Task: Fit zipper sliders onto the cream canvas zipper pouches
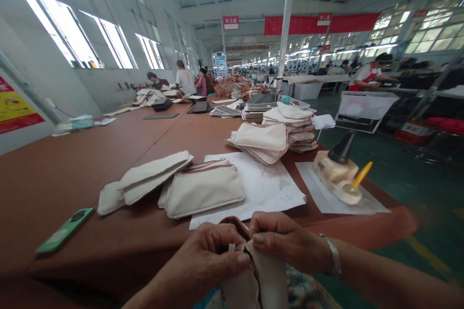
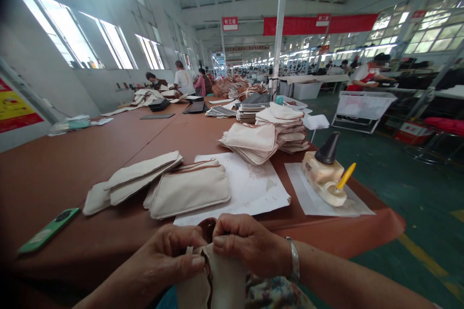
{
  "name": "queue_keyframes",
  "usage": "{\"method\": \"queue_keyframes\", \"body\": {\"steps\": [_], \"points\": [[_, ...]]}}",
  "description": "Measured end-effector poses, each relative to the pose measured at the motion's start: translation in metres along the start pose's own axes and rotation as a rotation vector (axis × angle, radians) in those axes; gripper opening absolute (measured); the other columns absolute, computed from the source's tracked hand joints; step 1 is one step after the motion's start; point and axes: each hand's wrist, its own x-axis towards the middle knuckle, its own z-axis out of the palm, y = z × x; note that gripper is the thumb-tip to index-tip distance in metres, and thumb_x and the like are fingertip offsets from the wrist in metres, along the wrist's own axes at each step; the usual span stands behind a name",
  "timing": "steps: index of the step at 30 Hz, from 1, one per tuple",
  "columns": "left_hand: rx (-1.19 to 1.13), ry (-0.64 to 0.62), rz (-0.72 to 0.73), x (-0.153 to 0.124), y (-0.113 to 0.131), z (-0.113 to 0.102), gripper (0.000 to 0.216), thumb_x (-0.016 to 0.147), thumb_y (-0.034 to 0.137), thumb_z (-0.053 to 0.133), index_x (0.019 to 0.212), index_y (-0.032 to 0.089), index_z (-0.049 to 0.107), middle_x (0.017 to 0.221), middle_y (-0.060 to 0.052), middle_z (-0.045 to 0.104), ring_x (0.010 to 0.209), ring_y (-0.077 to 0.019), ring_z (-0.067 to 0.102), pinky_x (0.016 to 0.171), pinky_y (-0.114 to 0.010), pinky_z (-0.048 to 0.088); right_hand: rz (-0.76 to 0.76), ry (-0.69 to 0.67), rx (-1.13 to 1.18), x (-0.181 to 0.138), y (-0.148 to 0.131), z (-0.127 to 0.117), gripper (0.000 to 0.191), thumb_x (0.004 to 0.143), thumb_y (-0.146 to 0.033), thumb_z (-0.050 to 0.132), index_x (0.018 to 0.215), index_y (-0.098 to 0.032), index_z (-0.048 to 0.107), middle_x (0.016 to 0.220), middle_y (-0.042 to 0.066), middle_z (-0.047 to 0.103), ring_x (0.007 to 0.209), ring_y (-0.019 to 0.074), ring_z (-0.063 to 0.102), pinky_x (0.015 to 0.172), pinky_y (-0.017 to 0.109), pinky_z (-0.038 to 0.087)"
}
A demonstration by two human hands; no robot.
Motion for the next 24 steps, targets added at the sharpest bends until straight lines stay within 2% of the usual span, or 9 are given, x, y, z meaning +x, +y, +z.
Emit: {"method": "queue_keyframes", "body": {"steps": [2,6,12,16,19,24], "points": [[0.058,0.016,0.016,0.002,0.000,-0.001,0.023,0.081,0.036,0.072,0.077,0.013,0.071,0.077,-0.005,0.065,0.068,-0.0142,0.054,0.061,-0.022,0.040,0.005,-0.007,-0.003,0.001,-0.002,0.001,0.032,0.091,-0.045,0.057,0.085,-0.014,0.050,0.073,-0.002,0.042,0.064,0.0089,0.032,0.055,0.021,0.027],[0.313,0.142,0.056,0.003,0.005,0.004,0.019,0.083,0.027,0.066,0.071,0.012,0.067,0.074,-0.001,0.059,0.069,-0.0120,0.046,0.062,-0.020,0.037,-0.003,0.034,-0.141,0.003,-0.015,0.008,0.031,0.078,-0.035,0.071,0.084,-0.014,0.050,0.074,-0.003,0.045,0.066,0.0090,0.034,0.055,0.020,0.029],[0.572,0.275,0.015,0.005,0.005,0.009,0.020,0.081,0.026,0.059,0.074,0.010,0.070,0.068,-0.001,0.057,0.064,-0.0127,0.043,0.056,-0.022,0.033,0.037,0.138,-0.307,0.002,-0.020,0.016,0.017,0.081,-0.026,0.066,0.078,-0.013,0.055,0.071,-0.003,0.052,0.064,0.0090,0.040,0.055,0.020,0.033],[0.598,0.326,-0.011,0.005,0.000,0.010,0.024,0.078,0.032,0.062,0.071,0.010,0.068,0.066,-0.002,0.056,0.063,-0.0132,0.043,0.054,-0.022,0.033,0.078,0.171,-0.323,0.001,-0.014,0.014,0.010,0.080,-0.021,0.063,0.078,-0.013,0.059,0.070,-0.002,0.055,0.064,0.0097,0.043,0.056,0.020,0.034],[0.598,0.366,-0.010,0.004,0.001,0.012,0.021,0.076,0.029,0.062,0.066,0.011,0.065,0.065,-0.001,0.055,0.063,-0.0130,0.043,0.052,-0.021,0.033,0.080,0.178,-0.365,0.000,-0.011,0.015,0.005,0.079,-0.018,0.060,0.078,-0.014,0.060,0.069,-0.002,0.055,0.062,0.0098,0.043,0.055,0.020,0.033],[0.466,0.317,0.045,0.005,0.003,0.017,0.015,0.074,0.023,0.059,0.062,0.013,0.060,0.063,0.002,0.053,0.060,-0.0111,0.041,0.052,-0.019,0.033,0.034,0.208,-0.269,-0.001,0.000,0.019,0.008,0.080,-0.020,0.060,0.076,-0.014,0.058,0.068,-0.002,0.054,0.061,0.0092,0.041,0.055,0.020,0.034]]}}
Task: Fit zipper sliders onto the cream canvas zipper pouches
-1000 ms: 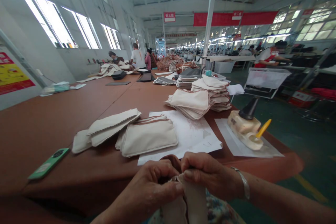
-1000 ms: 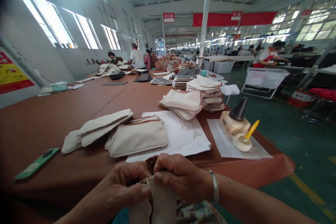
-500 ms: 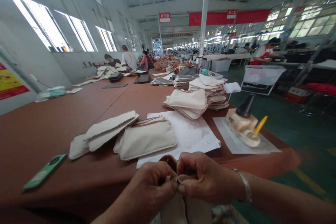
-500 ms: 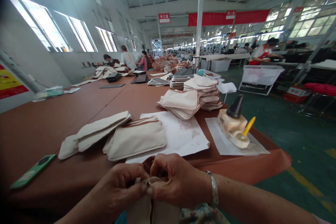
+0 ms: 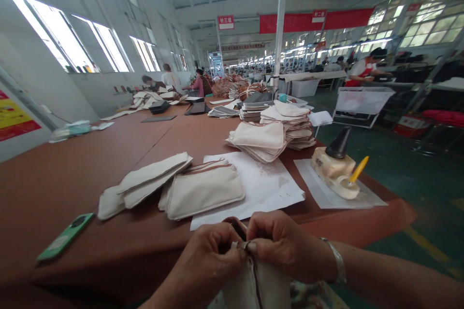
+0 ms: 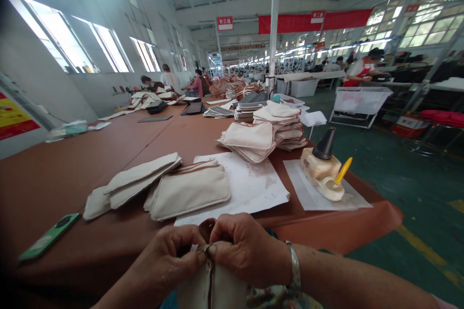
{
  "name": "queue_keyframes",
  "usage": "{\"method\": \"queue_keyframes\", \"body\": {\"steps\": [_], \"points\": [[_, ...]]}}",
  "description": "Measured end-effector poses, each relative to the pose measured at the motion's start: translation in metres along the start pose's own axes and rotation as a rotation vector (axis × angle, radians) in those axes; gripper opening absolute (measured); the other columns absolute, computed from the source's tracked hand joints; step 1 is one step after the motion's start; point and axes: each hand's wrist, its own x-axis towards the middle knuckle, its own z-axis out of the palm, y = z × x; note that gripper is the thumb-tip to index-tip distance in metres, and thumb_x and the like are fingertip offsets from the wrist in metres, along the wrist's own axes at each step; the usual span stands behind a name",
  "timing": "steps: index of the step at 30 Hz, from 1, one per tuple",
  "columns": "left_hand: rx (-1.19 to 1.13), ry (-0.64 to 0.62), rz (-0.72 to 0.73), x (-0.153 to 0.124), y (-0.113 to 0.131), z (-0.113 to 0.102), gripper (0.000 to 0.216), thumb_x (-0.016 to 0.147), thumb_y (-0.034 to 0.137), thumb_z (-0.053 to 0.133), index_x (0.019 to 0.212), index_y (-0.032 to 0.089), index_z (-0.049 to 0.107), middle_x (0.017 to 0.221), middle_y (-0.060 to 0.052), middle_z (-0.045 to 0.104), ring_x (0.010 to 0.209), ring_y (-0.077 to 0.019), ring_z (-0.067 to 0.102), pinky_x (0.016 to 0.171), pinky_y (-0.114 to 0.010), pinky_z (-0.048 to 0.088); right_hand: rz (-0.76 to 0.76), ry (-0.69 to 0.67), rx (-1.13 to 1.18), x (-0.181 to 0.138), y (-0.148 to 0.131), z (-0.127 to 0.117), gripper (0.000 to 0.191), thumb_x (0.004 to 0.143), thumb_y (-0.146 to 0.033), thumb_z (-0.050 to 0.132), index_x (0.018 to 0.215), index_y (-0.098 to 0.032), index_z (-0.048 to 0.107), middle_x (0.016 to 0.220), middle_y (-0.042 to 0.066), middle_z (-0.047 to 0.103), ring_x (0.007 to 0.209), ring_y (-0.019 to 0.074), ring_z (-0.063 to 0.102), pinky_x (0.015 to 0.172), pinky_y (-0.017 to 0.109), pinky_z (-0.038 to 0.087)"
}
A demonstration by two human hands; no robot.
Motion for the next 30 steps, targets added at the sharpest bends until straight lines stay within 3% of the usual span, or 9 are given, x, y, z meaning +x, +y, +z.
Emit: {"method": "queue_keyframes", "body": {"steps": [3,5,8,10,13,17,24,30], "points": [[0.026,0.067,0.048,0.000,-0.002,0.006,0.014,0.074,0.020,0.057,0.061,0.013,0.061,0.064,0.001,0.057,0.061,-0.0117,0.045,0.054,-0.019,0.036,-0.096,0.090,-0.140,-0.001,0.007,0.006,0.002,0.075,-0.013,0.060,0.077,-0.014,0.061,0.063,-0.004,0.053,0.056,0.0077,0.040,0.051,0.018,0.032],[0.105,0.121,0.067,-0.002,-0.003,0.007,0.015,0.073,0.019,0.058,0.060,0.013,0.061,0.064,0.000,0.058,0.062,-0.0128,0.047,0.056,-0.020,0.037,-0.213,0.143,-0.239,-0.001,0.009,0.008,0.011,0.071,-0.007,0.057,0.077,-0.013,0.064,0.064,-0.003,0.056,0.056,0.0072,0.044,0.052,0.018,0.033],[0.135,0.049,0.032,-0.006,-0.004,0.001,0.012,0.072,0.024,0.064,0.067,0.013,0.067,0.068,-0.002,0.060,0.066,-0.0154,0.050,0.059,-0.022,0.039,-0.287,0.183,-0.232,-0.003,0.009,0.008,0.017,0.069,-0.003,0.054,0.076,-0.013,0.066,0.068,-0.002,0.061,0.060,0.0080,0.052,0.056,0.017,0.038],[0.018,-0.044,-0.007,-0.008,-0.006,-0.007,0.023,0.076,0.033,0.063,0.077,0.012,0.073,0.074,-0.004,0.063,0.072,-0.0182,0.053,0.062,-0.023,0.041,-0.238,0.192,-0.194,-0.004,0.009,0.007,0.015,0.071,-0.003,0.054,0.075,-0.013,0.065,0.067,-0.002,0.062,0.060,0.0081,0.052,0.056,0.016,0.039],[-0.195,-0.062,-0.091,-0.006,-0.011,-0.017,0.038,0.085,0.042,0.054,0.082,0.012,0.076,0.078,-0.007,0.065,0.075,-0.0193,0.055,0.064,-0.024,0.042,-0.141,0.177,-0.174,-0.006,0.011,0.005,0.013,0.072,-0.005,0.056,0.076,-0.013,0.065,0.065,-0.003,0.061,0.058,0.0079,0.049,0.054,0.017,0.038],[-0.237,-0.159,-0.150,0.002,-0.017,-0.016,0.030,0.075,0.037,0.071,0.076,0.008,0.075,0.069,-0.005,0.061,0.063,-0.0135,0.045,0.059,-0.023,0.036,-0.066,0.142,-0.108,-0.006,0.010,0.003,0.009,0.074,-0.009,0.059,0.077,-0.013,0.066,0.067,-0.002,0.062,0.060,0.0090,0.048,0.055,0.017,0.038],[-0.098,-0.078,-0.126,0.006,-0.015,-0.004,0.021,0.067,0.029,0.070,0.067,0.008,0.070,0.062,-0.001,0.054,0.058,-0.0102,0.038,0.052,-0.022,0.029,0.011,0.096,-0.032,-0.006,0.002,0.001,0.006,0.075,-0.014,0.061,0.077,-0.012,0.067,0.068,-0.001,0.062,0.062,0.0099,0.049,0.055,0.018,0.037],[-0.048,-0.021,-0.184,0.007,-0.006,0.002,0.019,0.062,0.029,0.065,0.064,0.010,0.069,0.059,-0.001,0.056,0.055,-0.0113,0.041,0.051,-0.023,0.030,0.003,0.161,-0.115,-0.006,0.002,0.005,0.012,0.072,-0.008,0.057,0.076,-0.013,0.068,0.066,-0.002,0.063,0.060,0.0096,0.050,0.055,0.018,0.038]]}}
